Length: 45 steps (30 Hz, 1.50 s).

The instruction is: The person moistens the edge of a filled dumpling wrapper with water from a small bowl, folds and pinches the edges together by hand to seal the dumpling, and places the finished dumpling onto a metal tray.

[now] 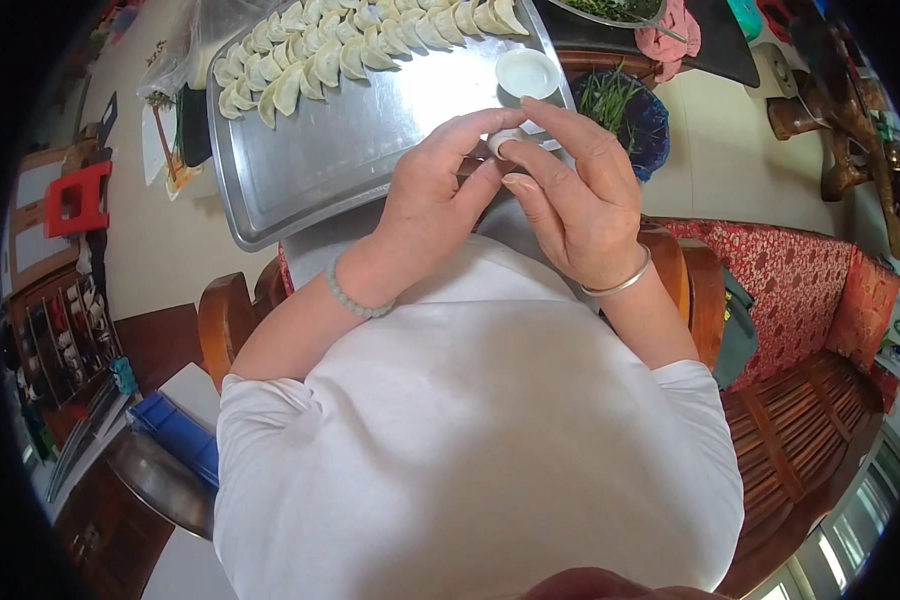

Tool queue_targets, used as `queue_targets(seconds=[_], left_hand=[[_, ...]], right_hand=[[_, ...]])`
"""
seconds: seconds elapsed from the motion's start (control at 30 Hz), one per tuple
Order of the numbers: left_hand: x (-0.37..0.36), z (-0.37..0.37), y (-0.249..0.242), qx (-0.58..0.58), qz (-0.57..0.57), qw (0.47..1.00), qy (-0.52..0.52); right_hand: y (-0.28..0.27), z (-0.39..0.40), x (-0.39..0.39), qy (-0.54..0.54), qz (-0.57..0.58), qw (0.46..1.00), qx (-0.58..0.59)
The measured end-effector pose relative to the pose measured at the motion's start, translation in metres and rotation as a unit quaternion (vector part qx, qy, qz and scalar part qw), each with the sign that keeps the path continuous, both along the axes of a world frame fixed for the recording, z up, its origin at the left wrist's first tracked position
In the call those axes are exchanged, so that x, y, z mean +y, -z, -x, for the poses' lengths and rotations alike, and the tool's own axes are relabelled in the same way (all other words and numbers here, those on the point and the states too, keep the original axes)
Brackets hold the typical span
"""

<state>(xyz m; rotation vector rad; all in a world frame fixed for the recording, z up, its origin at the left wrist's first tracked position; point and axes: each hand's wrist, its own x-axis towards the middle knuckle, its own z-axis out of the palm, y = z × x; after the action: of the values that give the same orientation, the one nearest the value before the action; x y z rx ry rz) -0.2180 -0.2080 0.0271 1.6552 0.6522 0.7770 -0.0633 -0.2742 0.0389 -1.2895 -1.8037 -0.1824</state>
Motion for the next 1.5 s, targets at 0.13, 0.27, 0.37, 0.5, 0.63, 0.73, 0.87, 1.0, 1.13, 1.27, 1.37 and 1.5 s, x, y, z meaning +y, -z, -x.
queue_targets(seconds=[0.13,0.27,0.37,0.5,0.63,0.73,0.87,1.0,1.13,1.27,1.37,1.5], left_hand=[[0.000,0.001,0.001,0.008,-0.002,1.000,-0.007],[0.003,0.001,-0.006,-0.021,0.207,0.977,0.042],[0.005,0.001,-0.009,-0.059,0.264,0.960,0.069],[0.004,0.000,-0.011,-0.087,0.294,0.948,0.081],[0.005,0.002,-0.012,-0.097,0.300,0.944,0.101],[0.010,0.006,-0.015,-0.082,0.283,0.940,0.173],[0.014,0.009,-0.014,-0.168,0.425,0.867,0.198],[0.011,0.010,-0.008,-0.159,0.399,0.883,0.187],[0.008,0.008,-0.009,-0.129,0.359,0.910,0.164],[0.007,0.004,-0.009,-0.124,0.352,0.916,0.149],[0.008,0.004,-0.008,-0.112,0.347,0.921,0.138],[0.009,0.004,-0.008,-0.091,0.317,0.932,0.150]], right_hand=[[-0.001,0.000,0.001,-0.002,-0.010,1.000,0.004],[-0.001,-0.004,0.001,-0.007,-0.009,0.997,0.074],[0.000,-0.007,0.000,-0.014,0.048,0.986,0.156],[0.012,-0.009,0.003,-0.059,0.061,0.966,0.243],[0.017,-0.006,0.003,-0.087,0.090,0.912,0.391],[0.015,-0.004,0.002,-0.095,0.095,0.880,0.456],[0.014,-0.005,0.002,-0.108,0.088,0.881,0.451],[0.015,-0.006,0.003,-0.125,0.078,0.893,0.425],[0.013,-0.006,0.002,-0.129,0.071,0.903,0.403],[0.011,-0.003,0.002,-0.129,0.064,0.909,0.390],[0.010,-0.003,0.002,-0.126,0.063,0.918,0.371],[0.013,-0.005,0.003,-0.116,0.069,0.924,0.358]])
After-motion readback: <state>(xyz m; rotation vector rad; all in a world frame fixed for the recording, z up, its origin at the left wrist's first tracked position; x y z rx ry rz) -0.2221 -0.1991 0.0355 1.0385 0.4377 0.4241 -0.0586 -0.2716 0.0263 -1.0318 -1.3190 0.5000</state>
